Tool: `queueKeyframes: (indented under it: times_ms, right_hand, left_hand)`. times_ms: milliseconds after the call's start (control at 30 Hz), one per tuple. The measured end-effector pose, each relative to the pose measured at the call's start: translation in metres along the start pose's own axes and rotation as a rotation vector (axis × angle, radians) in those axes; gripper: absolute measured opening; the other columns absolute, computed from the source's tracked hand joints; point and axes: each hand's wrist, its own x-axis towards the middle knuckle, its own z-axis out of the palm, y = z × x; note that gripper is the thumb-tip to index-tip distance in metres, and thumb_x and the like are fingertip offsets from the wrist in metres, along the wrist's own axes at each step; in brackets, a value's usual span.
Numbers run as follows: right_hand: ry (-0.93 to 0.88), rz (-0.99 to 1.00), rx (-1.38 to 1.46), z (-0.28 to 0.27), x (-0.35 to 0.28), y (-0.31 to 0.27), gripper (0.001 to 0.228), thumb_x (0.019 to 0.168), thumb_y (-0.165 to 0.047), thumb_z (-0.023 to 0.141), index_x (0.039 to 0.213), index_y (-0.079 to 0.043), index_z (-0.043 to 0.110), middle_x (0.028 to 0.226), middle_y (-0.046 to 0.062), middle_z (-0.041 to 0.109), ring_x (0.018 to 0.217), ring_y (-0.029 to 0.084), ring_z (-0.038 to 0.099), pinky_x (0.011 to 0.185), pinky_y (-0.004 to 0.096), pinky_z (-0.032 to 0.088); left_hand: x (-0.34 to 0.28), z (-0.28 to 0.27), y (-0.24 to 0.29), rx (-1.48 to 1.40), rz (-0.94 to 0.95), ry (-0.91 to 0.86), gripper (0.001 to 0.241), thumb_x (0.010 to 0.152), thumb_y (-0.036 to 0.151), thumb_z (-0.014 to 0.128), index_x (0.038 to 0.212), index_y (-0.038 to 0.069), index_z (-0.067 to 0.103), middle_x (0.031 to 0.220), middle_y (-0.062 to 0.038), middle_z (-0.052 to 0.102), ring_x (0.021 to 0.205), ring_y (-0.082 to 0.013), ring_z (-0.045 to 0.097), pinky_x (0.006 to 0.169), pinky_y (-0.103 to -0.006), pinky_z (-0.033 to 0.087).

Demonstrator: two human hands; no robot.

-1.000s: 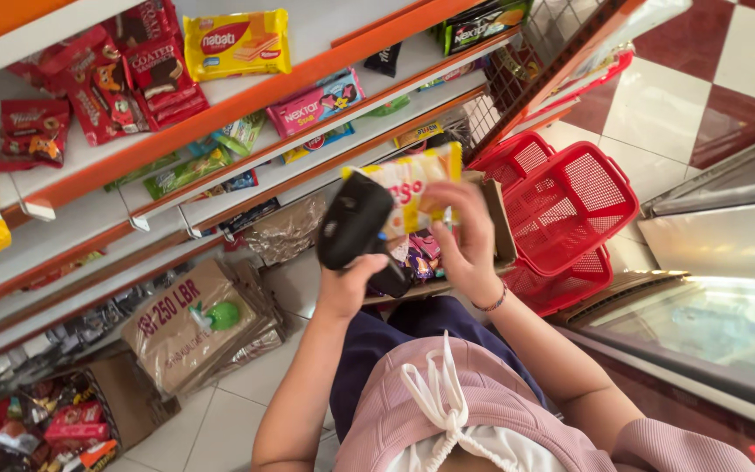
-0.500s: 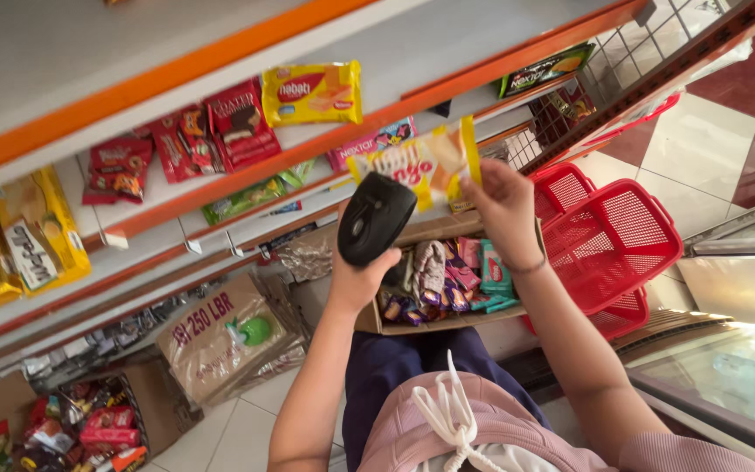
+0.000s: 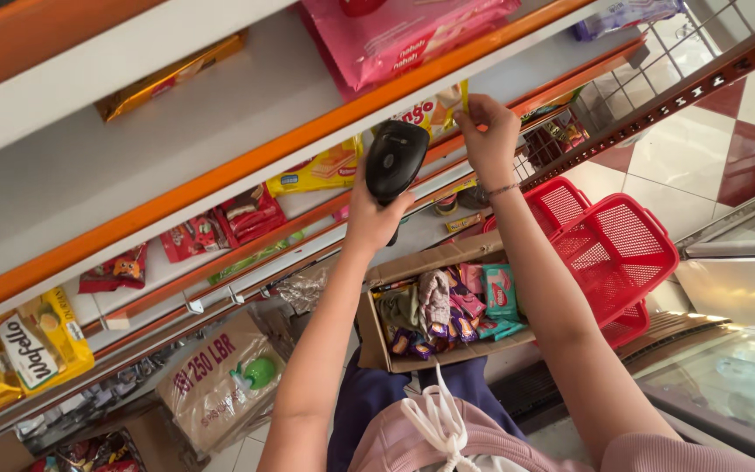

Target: The person sits on the floor and uses a handheld scanner to scan snacks and packages from a cardboard box, then places some items back onto a store shelf.

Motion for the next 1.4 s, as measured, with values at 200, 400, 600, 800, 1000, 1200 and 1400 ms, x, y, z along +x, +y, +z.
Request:
queueKeyframes:
  times_ms: [200, 400, 600, 800, 1000, 1200, 1400]
  right_hand:
    - [-0.038, -0.027, -0.108, -0.005, 0.009, -0.004, 0.024, 0.087, -0.003, 0.079, 0.110, 0.001, 0.074, 0.095, 0.014, 0.078, 0.085, 0.021, 0.075, 0.078, 0.032, 0.058]
    - [-0.097, -0.040, -0.169, -0.009, 0.019, 0.003, 0.028, 0.084, -0.004, 0.080, 0.112, -0.001, 0.075, 0.095, 0.017, 0.077, 0.088, 0.024, 0.077, 0.079, 0.035, 0.060]
    - [-0.088, -0.115, -0.341, -0.019, 0.016, -0.017, 0.034, 0.079, -0.004, 0.084, 0.112, -0.002, 0.075, 0.094, 0.014, 0.074, 0.084, 0.028, 0.071, 0.080, 0.040, 0.053]
    - [0.215, -0.143, -0.246, -0.065, -0.060, -0.024, 0.040, 0.087, 0.004, 0.081, 0.123, -0.004, 0.067, 0.111, 0.008, 0.067, 0.099, 0.022, 0.068, 0.090, 0.035, 0.052]
    - [0.383, 0.386, -0.087, -0.084, -0.214, 0.045, 0.032, 0.093, -0.002, 0.078, 0.123, -0.003, 0.066, 0.101, 0.002, 0.068, 0.084, 0.006, 0.064, 0.073, 0.023, 0.051]
    - [0.426, 0.810, -0.158, -0.053, -0.384, 0.135, 0.031, 0.089, -0.005, 0.077, 0.119, -0.008, 0.070, 0.094, 0.004, 0.070, 0.078, 0.007, 0.067, 0.065, 0.024, 0.052]
    - [0.501, 0.954, -0.282, -0.019, -0.463, 0.209, 0.034, 0.086, -0.012, 0.080, 0.118, -0.006, 0.070, 0.095, 0.008, 0.071, 0.078, 0.011, 0.069, 0.071, 0.026, 0.058]
  left_hand:
    - [0.012, 0.004, -0.007, 0.014, 0.024, -0.020, 0.081, 0.074, 0.009, 0.078, 0.147, 0.002, 0.044, 0.134, -0.012, 0.063, 0.123, -0.0218, 0.063, 0.108, -0.0341, 0.047]
    - [0.016, 0.006, -0.004, 0.236, 0.036, -0.045, 0.066, 0.077, 0.007, 0.078, 0.140, 0.001, 0.060, 0.130, -0.016, 0.070, 0.122, -0.0252, 0.066, 0.109, -0.0354, 0.050]
    - [-0.009, 0.012, 0.019, 0.119, 0.134, 0.047, 0.084, 0.076, 0.009, 0.078, 0.148, -0.001, 0.036, 0.134, -0.016, 0.059, 0.122, -0.0216, 0.061, 0.106, -0.0349, 0.047]
    - [-0.076, -0.004, -0.003, 0.158, 0.012, -0.172, 0.021, 0.086, 0.006, 0.077, 0.106, -0.002, 0.072, 0.095, -0.011, 0.078, 0.086, -0.0170, 0.075, 0.080, -0.0331, 0.059]
    - [-0.137, -0.015, -0.092, 0.310, -0.380, -0.459, 0.019, 0.081, 0.012, 0.077, 0.095, 0.000, 0.077, 0.085, -0.011, 0.080, 0.080, -0.0171, 0.079, 0.072, -0.0339, 0.060]
    - [-0.156, -0.019, -0.199, 0.513, -0.284, -0.732, 0.026, 0.075, 0.015, 0.082, 0.095, -0.001, 0.076, 0.088, -0.019, 0.077, 0.089, -0.0280, 0.078, 0.075, -0.0386, 0.060]
    - [-0.139, 0.033, -0.277, 0.486, -0.302, -0.901, 0.026, 0.075, 0.015, 0.081, 0.095, -0.001, 0.074, 0.088, -0.021, 0.077, 0.088, -0.0306, 0.079, 0.077, -0.0397, 0.060]
